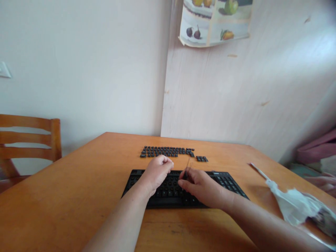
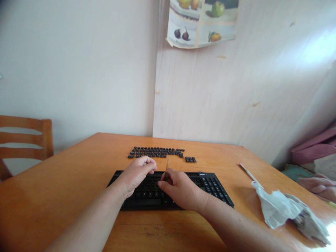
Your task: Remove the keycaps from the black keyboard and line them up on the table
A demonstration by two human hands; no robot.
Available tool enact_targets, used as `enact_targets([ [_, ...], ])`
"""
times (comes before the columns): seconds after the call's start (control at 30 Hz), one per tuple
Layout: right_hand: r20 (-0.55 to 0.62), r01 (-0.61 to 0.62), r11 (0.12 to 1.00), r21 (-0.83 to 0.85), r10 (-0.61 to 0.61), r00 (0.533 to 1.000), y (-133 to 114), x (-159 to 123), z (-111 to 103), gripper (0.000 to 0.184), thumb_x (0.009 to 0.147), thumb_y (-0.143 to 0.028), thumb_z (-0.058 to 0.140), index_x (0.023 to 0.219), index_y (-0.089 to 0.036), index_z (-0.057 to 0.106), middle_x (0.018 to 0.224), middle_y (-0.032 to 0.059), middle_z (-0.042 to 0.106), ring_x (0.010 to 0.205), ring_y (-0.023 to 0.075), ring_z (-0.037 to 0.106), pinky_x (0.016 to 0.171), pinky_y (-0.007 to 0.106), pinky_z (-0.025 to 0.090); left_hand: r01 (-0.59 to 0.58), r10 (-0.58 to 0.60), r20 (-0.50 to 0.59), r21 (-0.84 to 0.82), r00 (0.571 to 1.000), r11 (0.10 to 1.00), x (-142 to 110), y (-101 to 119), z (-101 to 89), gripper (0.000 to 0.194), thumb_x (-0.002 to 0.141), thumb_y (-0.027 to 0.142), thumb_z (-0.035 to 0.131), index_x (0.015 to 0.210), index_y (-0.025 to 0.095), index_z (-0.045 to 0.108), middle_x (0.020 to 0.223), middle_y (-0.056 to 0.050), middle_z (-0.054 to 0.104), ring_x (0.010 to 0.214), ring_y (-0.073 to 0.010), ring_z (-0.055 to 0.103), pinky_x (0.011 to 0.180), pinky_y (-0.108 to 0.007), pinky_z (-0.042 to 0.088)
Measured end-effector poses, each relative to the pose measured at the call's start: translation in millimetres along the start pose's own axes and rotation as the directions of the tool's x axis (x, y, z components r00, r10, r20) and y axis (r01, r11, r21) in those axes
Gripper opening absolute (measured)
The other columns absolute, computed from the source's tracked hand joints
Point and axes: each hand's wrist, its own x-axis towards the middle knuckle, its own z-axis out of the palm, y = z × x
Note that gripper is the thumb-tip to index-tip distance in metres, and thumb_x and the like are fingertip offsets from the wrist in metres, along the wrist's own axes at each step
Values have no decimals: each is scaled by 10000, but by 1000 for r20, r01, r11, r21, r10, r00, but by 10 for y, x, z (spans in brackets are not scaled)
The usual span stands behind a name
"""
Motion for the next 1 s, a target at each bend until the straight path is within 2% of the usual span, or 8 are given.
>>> enact_targets([
  [0.33, -54, 57, 996, 67, -54, 997, 151, 10, 22, 227, 947, -370, 486, 859, -174, 561, 669, -9, 573, 615, 117, 516, 579, 243, 393, -26, 10, 170, 93, 985, 995, -54, 25, 58, 146, 749, 298, 541, 783, 179, 618, 773, -24, 657, 751, -182, 586, 673, -283, 401],
  [0.53, -113, -40, 949, 312, 79, 990, 261, 33, 1, 328, 947, -496, 449, 872, -182, 509, 669, -22, 533, 552, 102, 464, 505, 231, 366, -28, 3, 176, 142, 984, 989, -63, 19, 59, 160, 754, 311, 552, 809, 183, 630, 768, -12, 650, 731, -172, 571, 675, -287, 391],
  [0.67, -153, 34, 928, 371, 25, 988, 224, 17, 4, 306, 948, -491, 456, 907, -190, 492, 670, -32, 512, 549, 98, 463, 510, 227, 374, -5, -15, 192, 105, 981, 994, -62, 25, 77, 164, 762, 318, 565, 819, 177, 628, 792, -30, 663, 755, -182, 587, 691, -296, 408],
  [0.83, -293, 181, 935, 304, -89, 952, 75, -15, 37, 239, 952, -434, 482, 949, -197, 510, 693, -24, 522, 598, 108, 481, 550, 231, 396, 18, 2, 248, -80, 969, 997, -93, 76, 121, 171, 773, 317, 583, 857, 172, 619, 833, -39, 666, 779, -175, 601, 716, -292, 441],
  [1.0, -335, 190, 965, 183, -121, 935, 60, -30, 88, 210, 927, -407, 530, 973, -203, 543, 690, -14, 556, 610, 127, 504, 565, 243, 405, 17, 9, 192, -129, 981, 991, -90, 81, 136, 160, 735, 277, 636, 850, 170, 606, 805, -26, 644, 751, -158, 587, 722, -284, 442],
])
